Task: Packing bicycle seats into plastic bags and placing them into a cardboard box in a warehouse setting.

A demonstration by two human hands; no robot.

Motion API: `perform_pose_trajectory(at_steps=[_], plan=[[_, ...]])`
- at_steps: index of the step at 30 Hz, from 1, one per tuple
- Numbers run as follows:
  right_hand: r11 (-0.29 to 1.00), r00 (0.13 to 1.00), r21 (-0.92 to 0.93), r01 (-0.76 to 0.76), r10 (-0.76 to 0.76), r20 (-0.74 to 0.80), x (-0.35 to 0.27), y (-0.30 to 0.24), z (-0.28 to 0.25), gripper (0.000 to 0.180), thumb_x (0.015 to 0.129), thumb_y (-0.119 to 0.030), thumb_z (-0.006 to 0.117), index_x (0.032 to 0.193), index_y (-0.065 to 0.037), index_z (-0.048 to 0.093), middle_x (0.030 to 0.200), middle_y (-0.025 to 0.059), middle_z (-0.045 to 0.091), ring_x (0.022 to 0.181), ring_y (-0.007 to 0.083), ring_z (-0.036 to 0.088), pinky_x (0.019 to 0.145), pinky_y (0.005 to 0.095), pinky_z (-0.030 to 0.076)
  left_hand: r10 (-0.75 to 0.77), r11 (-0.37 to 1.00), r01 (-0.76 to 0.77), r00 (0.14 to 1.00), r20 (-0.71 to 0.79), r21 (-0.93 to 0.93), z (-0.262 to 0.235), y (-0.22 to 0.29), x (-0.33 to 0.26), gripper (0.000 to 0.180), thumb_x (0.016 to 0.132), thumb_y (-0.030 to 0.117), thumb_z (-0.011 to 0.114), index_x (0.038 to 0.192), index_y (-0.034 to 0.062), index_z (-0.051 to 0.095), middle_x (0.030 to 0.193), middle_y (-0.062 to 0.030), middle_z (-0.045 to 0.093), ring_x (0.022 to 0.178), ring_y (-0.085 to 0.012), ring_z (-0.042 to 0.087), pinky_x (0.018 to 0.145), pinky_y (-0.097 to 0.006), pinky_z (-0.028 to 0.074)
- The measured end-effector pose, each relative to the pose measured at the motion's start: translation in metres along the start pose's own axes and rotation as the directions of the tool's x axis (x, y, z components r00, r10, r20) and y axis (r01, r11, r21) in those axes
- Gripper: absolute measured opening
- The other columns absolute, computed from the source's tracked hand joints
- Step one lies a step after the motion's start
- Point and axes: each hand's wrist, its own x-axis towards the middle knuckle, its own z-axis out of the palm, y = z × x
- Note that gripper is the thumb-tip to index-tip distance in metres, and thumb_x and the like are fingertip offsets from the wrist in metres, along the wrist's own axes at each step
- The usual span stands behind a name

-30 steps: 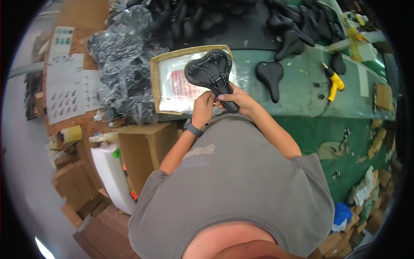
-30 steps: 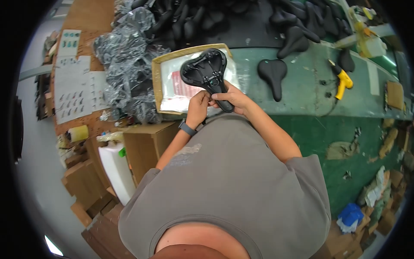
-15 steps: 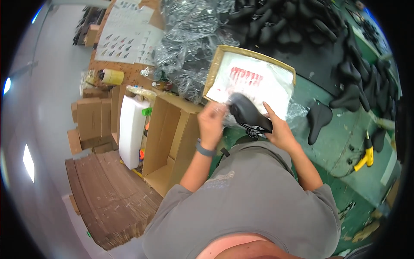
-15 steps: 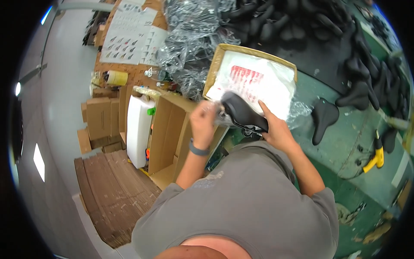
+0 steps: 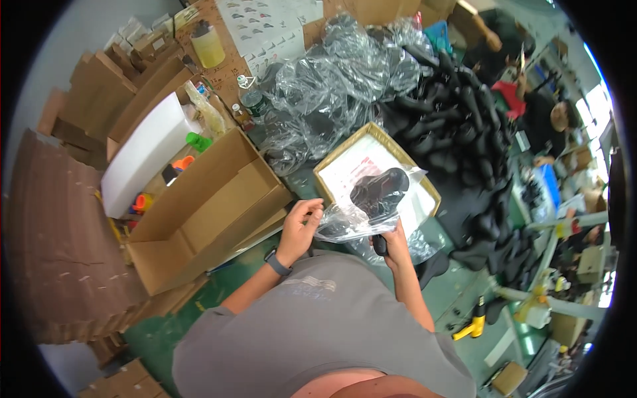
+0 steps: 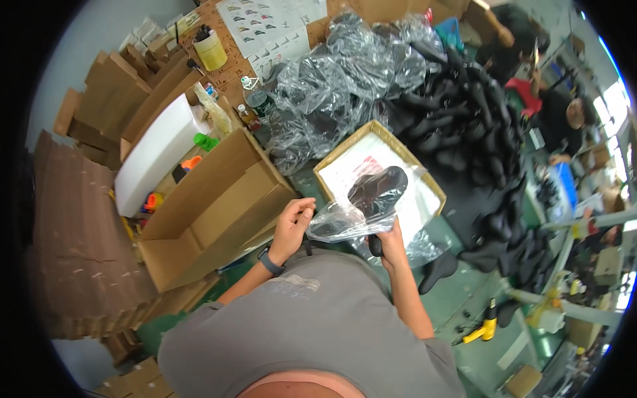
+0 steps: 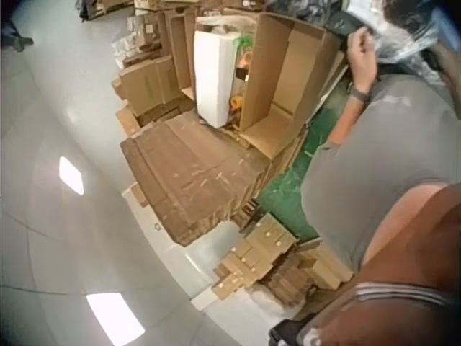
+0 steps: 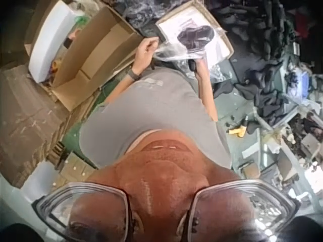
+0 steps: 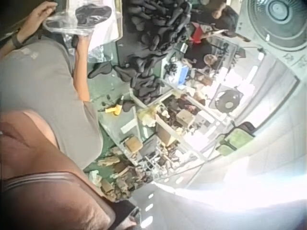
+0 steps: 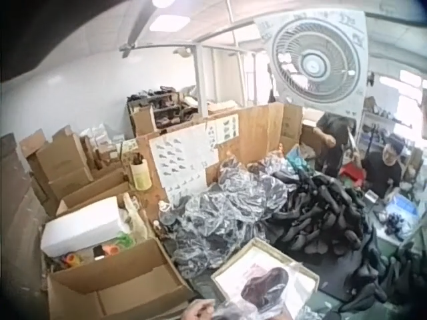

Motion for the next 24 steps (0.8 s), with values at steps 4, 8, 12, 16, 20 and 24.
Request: perform_pose_trajectory(at_steps=[4, 8, 12, 16, 20, 24], plan=[[0.964, 0.966, -0.085, 0.251, -0.254, -0.037, 0.086, -0.048, 0.075, 0.068, 0.098, -0.002, 0.06, 0.161, -0.004, 0.037, 0.152, 0.0117, 0.053, 0.137, 0.0233, 0.051, 0.115, 0.0338, 0.038, 0.003, 0.999, -0.003, 1.0, 0.008, -0.039, -0.048, -0.027, 0.025, 0.03, 0.106, 0.024, 0.065, 0.126, 0.0029, 0.067, 0.113, -0.007, 0.067, 0.103, -0.017, 0.066, 0.086, -0.032, 0.054], [0.643, 0.769, -0.438, 0.628, -0.6, 0.222, 0.209, -0.117, 0.157, 0.067, 0.106, -0.029, 0.063, 0.161, 0.0, 0.035, 0.156, 0.015, 0.048, 0.134, 0.0245, 0.051, 0.115, 0.036, 0.038, 0.091, 0.996, -0.09, 0.994, 0.052, -0.019, -0.101, -0.034, 0.052, 0.031, 0.101, 0.022, 0.069, 0.126, 0.0037, 0.067, 0.113, -0.0102, 0.069, 0.101, -0.023, 0.07, 0.084, -0.035, 0.056], [0.546, 0.858, -0.686, 0.481, -0.456, 0.238, 0.254, -0.124, 0.186, 0.075, 0.105, -0.026, 0.066, 0.165, -0.005, 0.026, 0.157, 0.0233, 0.047, 0.129, 0.0312, 0.059, 0.104, 0.0404, 0.049, 0.119, 0.99, -0.111, 0.989, -0.086, 0.087, -0.188, -0.06, 0.079, 0.031, 0.097, 0.027, 0.071, 0.12, 0.0057, 0.068, 0.106, -0.0104, 0.07, 0.094, -0.0272, 0.07, 0.081, -0.039, 0.055], [-0.09, 0.946, -0.996, 0.019, -0.321, 0.048, 0.232, -0.051, 0.105, 0.096, 0.095, -0.05, 0.072, 0.163, 0.001, 0.026, 0.156, 0.0325, 0.046, 0.142, 0.0482, 0.048, 0.116, 0.0474, 0.041, 0.004, 0.989, 0.091, 0.782, -0.623, 0.12, -0.321, -0.106, 0.09, 0.029, 0.097, 0.023, 0.068, 0.121, 0.0067, 0.068, 0.097, -0.012, 0.075, 0.088, -0.0239, 0.073, 0.077, -0.038, 0.056], [-0.094, 0.933, -0.933, -0.347, -0.136, -0.333, 0.187, 0.037, -0.031, 0.102, 0.093, -0.065, 0.065, 0.157, 0.009, 0.035, 0.154, 0.0373, 0.045, 0.146, 0.0479, 0.044, 0.12, 0.0487, 0.039, 0.063, 0.786, 0.463, 0.599, -0.799, 0.409, -0.494, -0.178, 0.104, 0.037, 0.096, 0.028, 0.07, 0.123, 0.0033, 0.065, 0.099, -0.0165, 0.076, 0.09, -0.0328, 0.073, 0.078, -0.042, 0.057], [0.478, 0.708, -0.583, -0.657, 0.127, -0.695, 0.164, 0.095, -0.03, 0.106, 0.097, -0.077, 0.047, 0.154, 0.013, 0.039, 0.154, 0.0324, 0.049, 0.145, 0.0416, 0.047, 0.119, 0.0448, 0.038, -0.238, 0.358, 0.849, 0.485, -0.841, 0.389, -0.622, -0.242, 0.113, 0.06, 0.084, 0.041, 0.081, 0.121, -0.0041, 0.063, 0.113, -0.026, 0.074, 0.106, -0.046, 0.07, 0.091, -0.053, 0.058]])
